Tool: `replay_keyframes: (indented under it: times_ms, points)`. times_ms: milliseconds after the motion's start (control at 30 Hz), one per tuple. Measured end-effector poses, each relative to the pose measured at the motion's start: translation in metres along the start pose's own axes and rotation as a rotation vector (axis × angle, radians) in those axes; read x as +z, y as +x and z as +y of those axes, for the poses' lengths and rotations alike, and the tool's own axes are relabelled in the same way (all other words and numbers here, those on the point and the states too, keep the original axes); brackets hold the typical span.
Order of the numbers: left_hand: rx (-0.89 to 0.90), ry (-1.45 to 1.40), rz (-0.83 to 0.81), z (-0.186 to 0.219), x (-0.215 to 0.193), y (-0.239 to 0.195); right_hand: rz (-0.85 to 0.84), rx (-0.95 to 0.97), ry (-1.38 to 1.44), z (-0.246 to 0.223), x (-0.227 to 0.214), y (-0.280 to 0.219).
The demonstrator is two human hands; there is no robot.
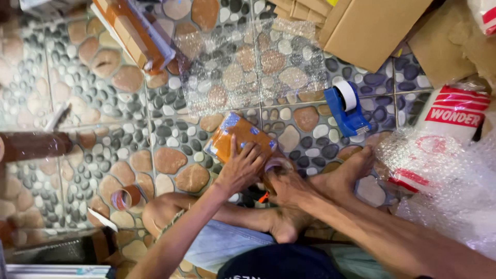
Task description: The person sits on the floor and wraps a small blue box with bubble wrap, securing it with tape. They then wrap the bubble-wrapped box with brown packing tape. Finally, they pick up a small white box and wrap it with bubble wrap.
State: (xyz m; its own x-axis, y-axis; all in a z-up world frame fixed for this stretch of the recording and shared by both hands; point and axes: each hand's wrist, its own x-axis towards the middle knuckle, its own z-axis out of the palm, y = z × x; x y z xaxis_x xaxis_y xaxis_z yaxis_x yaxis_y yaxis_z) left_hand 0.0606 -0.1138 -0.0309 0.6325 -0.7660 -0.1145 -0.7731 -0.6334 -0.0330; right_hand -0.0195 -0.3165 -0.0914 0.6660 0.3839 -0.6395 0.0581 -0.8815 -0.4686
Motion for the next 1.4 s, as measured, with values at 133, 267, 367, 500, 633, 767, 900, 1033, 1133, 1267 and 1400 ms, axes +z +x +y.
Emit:
replay_keyframes:
  times_ms: [133,267,367,500,633,767,900,1033,1133,1267,1400]
  points:
    - [0.142,-0.138,0.179,-0.020,0.014,-0.005,0.379,-0.382,-0.529,0.029,-0.052,0.013]
    - [0.270,-0.223,0.458,-0.011,0.031,-0.007,0.807,-0.393,-0.646,0.060,-0.045,0.044]
    - [0.422,-0.256,0.469,-0.023,0.029,-0.012,0.539,-0.274,-0.503,0.033,-0.051,0.034]
    - [0.695,-0.219,0.399,-0.063,0.014,-0.002,0.121,0.074,-0.234,-0.011,-0.046,0.026]
    - [0.353,-0.064,0.142,-0.055,-0.032,-0.004,0.180,0.271,0.094,-0.073,-0.073,0.005]
    - [-0.663,-0.328,0.248,-0.032,-0.048,0.007,0.179,0.312,0.210,-0.084,-0.044,0.027]
    - [-1.086,-0.650,-0.120,-0.003,-0.047,-0.006,0.301,0.361,0.157,-0.103,-0.047,0.019]
    - [-1.217,-0.667,0.110,0.019,-0.009,-0.024,0.327,0.352,0.316,-0.091,-0.034,0.026]
    - [-1.208,-0.713,0.239,0.017,0.019,-0.031,0.314,0.341,0.316,-0.090,-0.039,0.030]
    - [-1.149,-0.533,0.498,0.018,0.063,-0.040,0.294,0.313,0.341,-0.096,-0.052,0.017]
    - [-1.161,-0.547,0.514,0.019,0.045,-0.038,0.235,0.330,0.291,-0.093,-0.049,0.020]
